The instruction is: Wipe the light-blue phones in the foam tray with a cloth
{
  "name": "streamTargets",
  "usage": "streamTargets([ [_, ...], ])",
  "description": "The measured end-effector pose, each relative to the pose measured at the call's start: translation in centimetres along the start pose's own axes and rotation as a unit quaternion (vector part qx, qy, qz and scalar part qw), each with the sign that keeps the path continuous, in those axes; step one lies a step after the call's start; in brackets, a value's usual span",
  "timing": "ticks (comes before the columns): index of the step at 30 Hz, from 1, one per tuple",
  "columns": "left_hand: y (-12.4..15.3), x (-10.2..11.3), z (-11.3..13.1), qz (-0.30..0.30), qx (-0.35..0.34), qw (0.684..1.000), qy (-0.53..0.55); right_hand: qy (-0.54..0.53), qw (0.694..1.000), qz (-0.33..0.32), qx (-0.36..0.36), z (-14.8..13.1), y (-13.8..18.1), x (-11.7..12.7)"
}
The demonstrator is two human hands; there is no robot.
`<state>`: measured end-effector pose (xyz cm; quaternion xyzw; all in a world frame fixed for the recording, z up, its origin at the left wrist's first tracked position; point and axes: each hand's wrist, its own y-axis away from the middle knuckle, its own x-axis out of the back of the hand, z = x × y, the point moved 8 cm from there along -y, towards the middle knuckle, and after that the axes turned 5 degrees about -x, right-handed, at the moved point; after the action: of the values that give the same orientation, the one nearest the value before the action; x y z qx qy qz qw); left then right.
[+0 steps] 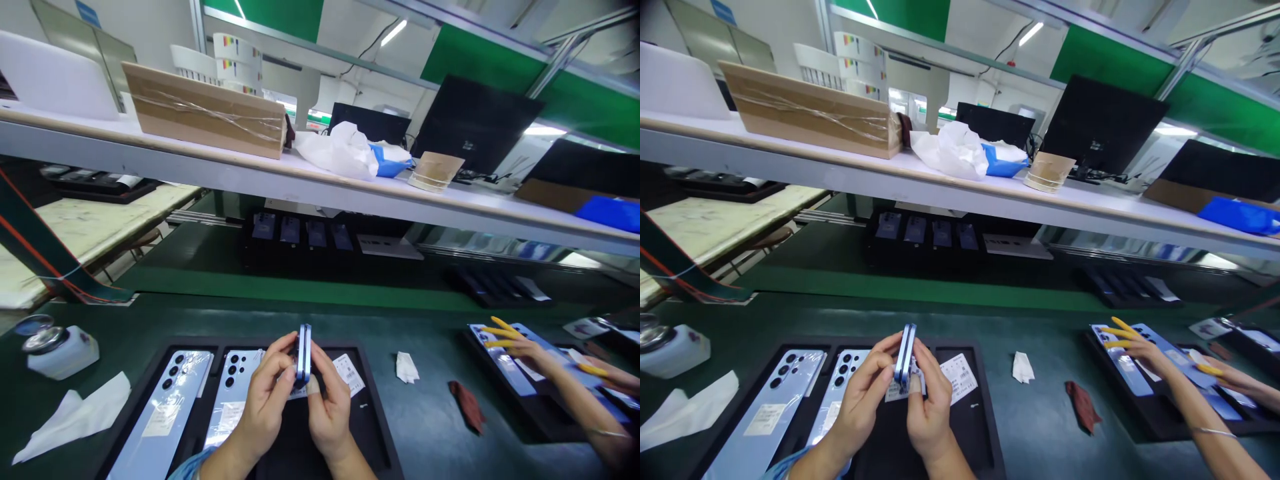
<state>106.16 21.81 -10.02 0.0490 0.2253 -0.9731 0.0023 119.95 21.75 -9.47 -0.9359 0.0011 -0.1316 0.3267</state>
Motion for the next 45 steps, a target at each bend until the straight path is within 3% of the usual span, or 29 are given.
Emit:
streamTargets([
  [6, -0.5, -0.3, 0.2, -0.007, 0.014, 0.999, -0.029, -0.043, 0.997, 0.006, -0.066, 2.0, 0.3, 0.0],
  [14, -0.9, -0.1, -0.1, 0.020, 0.040, 0.998, -0.046, -0.084, 0.990, -0.043, -0.107, 2.8, 0.8, -0.4],
  [21, -1.5, -1.1, 0.4, 0.007, 0.050, 0.997, -0.057, -0.101, 0.985, 0.017, -0.138, 3.0, 0.7, 0.1],
  [30, -1.4, -1.4, -1.0, 0.004, 0.073, 0.996, -0.060, -0.127, 0.976, 0.045, -0.171, 3.3, 0.3, 0.3],
  [36, -0.8, -0.8, -1.3, 0.024, 0.072, 0.997, 0.025, -0.060, 0.989, 0.020, -0.134, 2.9, 0.9, 0.1],
  [45, 0.3, 0.6, -1.1, 0.065, 0.061, 0.988, 0.122, 0.073, 0.997, -0.030, 0.012, -0.7, 0.9, -0.7],
])
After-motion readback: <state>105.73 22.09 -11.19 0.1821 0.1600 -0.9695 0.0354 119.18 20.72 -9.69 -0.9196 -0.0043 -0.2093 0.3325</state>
